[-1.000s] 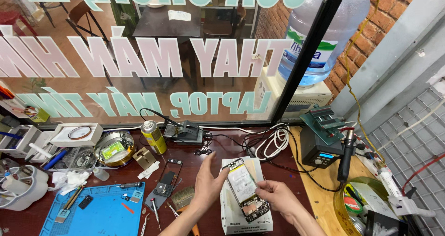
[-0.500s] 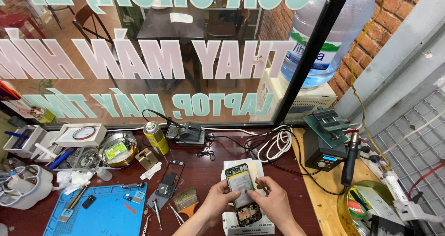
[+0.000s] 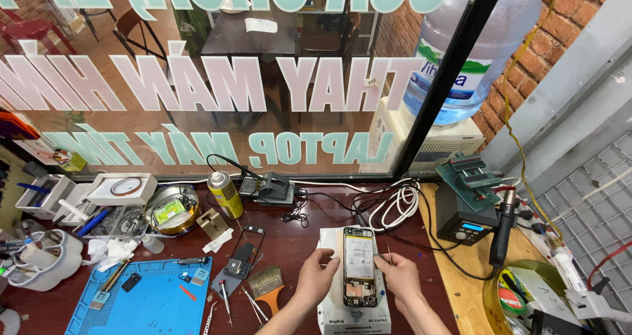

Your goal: The person removes the battery from a disassembled smartphone using a plastic pry tool, then uses tweezers to detach small components from the phone's frame. The removed parts are placed on a blue cutting mat on the workbench.

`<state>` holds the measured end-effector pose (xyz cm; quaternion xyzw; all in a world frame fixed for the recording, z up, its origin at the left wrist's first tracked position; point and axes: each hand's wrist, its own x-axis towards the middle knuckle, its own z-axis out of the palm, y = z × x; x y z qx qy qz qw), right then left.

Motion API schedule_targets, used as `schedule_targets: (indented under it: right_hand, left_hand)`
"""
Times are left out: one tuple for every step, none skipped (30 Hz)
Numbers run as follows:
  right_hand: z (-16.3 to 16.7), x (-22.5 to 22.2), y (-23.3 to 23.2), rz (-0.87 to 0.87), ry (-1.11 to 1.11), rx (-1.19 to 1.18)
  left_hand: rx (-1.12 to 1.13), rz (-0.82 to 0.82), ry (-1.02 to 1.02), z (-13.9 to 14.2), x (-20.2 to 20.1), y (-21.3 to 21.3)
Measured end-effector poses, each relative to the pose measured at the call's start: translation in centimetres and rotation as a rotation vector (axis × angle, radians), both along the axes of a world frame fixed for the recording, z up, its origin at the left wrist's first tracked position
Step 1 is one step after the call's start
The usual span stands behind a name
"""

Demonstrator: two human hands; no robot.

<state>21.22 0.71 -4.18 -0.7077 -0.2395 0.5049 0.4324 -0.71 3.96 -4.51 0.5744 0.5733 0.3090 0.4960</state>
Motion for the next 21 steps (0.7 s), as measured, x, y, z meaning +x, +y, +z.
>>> schedule_targets:
  right_hand:
    - [-0.5, 0.3, 0.3, -0.016, 0.026, 0.005]
    - [-1.0, 0.4, 0.6, -0.029, 0.053, 0.007]
    - [-1.4, 0.5, 0.8, -0.042, 0.079, 0.010]
    - [-1.7, 0.5, 1.1, -0.029, 0.046, 0.012]
    - [-2.0, 0.3, 1.2, -0.016, 0.015, 0.014]
    - [-2.1, 0.2, 1.5, -0.004, -0.018, 0.018]
    - [-2.1, -0.1, 1.8, 0.015, -0.033, 0.039]
    - [-2.0, -0.3, 1.9, 0.033, -0.047, 0.059]
    - [-2.0, -0.5, 2.1, 0.051, -0.062, 0.078]
    - [-1.8, -0.5, 2.3, 0.062, -0.108, 0.044]
    - [-1.7, -0.3, 2.5, 0.071, -0.153, 0.010]
    - [-1.7, -0.1, 2.6, 0.081, -0.199, -0.026]
    - [-1.7, 0.2, 2.6, 0.078, -0.195, 0.005]
    - [-1.7, 0.9, 2.6, 0.072, -0.191, 0.038]
    - [-1.8, 1.6, 2.6, 0.065, -0.189, 0.069]
    - [-2.0, 2.3, 2.4, 0.058, -0.187, 0.066]
    - [-2.2, 3.1, 2.1, 0.050, -0.186, 0.063]
    - [-2.4, 3.7, 2.0, 0.040, -0.185, 0.064]
    - [-2.6, 4.1, 1.9, 0.036, -0.191, 0.044]
    - [-2.8, 4.3, 1.7, 0.032, -0.197, 0.022]
    - [-2.9, 4.4, 1.6, 0.029, -0.204, 0.002]
  left_hand:
    - [0.025, 0.013, 0.088, -0.8, 0.0, 0.0]
    - [0.047, 0.029, 0.178, -1.7, 0.0, -0.3]
    - [0.069, 0.045, 0.266, -2.4, -0.1, -0.5]
    - [0.101, 0.049, 0.276, -3.1, -0.1, -0.6]
    - [0.132, 0.051, 0.288, -3.6, -0.1, -0.9]
    - [0.166, 0.053, 0.298, -4.0, 0.0, -0.9]
    - [0.036, 0.054, 0.286, -4.2, 0.0, -0.8]
    - [-0.096, 0.053, 0.273, -4.2, 0.1, -0.8]
    - [-0.227, 0.052, 0.259, -4.1, 0.2, -0.7]
    - [-0.294, 0.079, 0.175, -3.9, 0.4, -0.7]
    - [-0.360, 0.104, 0.090, -3.5, 0.6, -0.6]
    - [-0.426, 0.128, 0.006, -3.1, 0.7, -0.7]
    - [-0.396, 0.118, 0.025, -2.7, 0.8, -0.9]
    - [-0.364, 0.106, 0.045, -2.2, 1.0, -0.9]
    - [-0.334, 0.093, 0.064, -1.7, 1.1, -1.0]
    - [-0.332, 0.082, 0.083, -1.4, 1.1, -1.2]
    - [-0.330, 0.070, 0.102, -1.0, 1.0, -1.3]
    - [-0.325, 0.057, 0.121, -0.7, 1.1, -1.3]
    - [-0.312, 0.050, 0.124, -0.4, 1.0, -1.2]
    - [-0.301, 0.042, 0.127, -0.2, 0.9, -1.4]
    - [-0.289, 0.035, 0.129, 0.0, 0.8, -1.5]
